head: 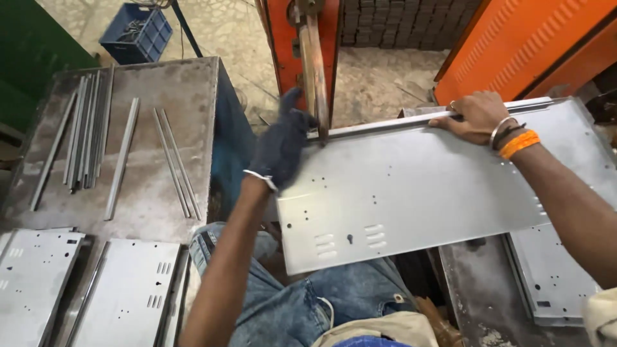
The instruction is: Positioning metal rods onto metal panels and using a spot welding machine to join them.
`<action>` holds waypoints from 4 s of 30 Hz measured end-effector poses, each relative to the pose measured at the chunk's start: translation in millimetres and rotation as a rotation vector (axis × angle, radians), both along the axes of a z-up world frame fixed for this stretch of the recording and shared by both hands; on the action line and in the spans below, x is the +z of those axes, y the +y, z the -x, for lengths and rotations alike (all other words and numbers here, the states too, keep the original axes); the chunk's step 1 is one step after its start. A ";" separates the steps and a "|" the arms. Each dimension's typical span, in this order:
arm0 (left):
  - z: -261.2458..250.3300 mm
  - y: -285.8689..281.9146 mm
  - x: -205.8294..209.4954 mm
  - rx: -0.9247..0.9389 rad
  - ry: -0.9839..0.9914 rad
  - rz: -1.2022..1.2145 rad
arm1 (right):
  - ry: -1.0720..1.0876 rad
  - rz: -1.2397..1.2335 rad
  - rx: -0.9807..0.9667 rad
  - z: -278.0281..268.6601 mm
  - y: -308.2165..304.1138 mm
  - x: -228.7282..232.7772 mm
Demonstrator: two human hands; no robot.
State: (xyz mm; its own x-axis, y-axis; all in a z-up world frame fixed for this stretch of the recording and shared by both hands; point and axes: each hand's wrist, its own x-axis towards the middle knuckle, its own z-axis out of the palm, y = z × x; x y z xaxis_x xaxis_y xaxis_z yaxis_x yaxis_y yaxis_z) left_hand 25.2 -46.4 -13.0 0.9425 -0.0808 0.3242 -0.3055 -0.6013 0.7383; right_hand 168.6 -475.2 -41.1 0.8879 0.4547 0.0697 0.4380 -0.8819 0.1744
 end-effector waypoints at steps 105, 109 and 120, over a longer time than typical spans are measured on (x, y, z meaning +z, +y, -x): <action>61.2 134.3 15.8 0.174 -0.033 -0.714 | 0.119 -0.540 0.492 76.6 166.6 30.3; 78.5 148.3 20.9 0.229 0.013 -0.787 | 0.087 -0.521 0.424 69.2 169.9 14.3; 84.1 144.6 11.6 0.239 0.132 -0.724 | 0.083 -0.584 0.431 77.7 179.0 25.3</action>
State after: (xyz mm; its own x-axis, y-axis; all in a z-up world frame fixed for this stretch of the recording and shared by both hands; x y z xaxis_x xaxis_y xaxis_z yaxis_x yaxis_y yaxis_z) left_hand -58.9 98.2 -1.4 0.9882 -0.0198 0.1518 -0.0440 -0.9866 0.1573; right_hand 90.8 -296.1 -15.8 0.6513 0.6746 0.3476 0.7586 -0.5673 -0.3204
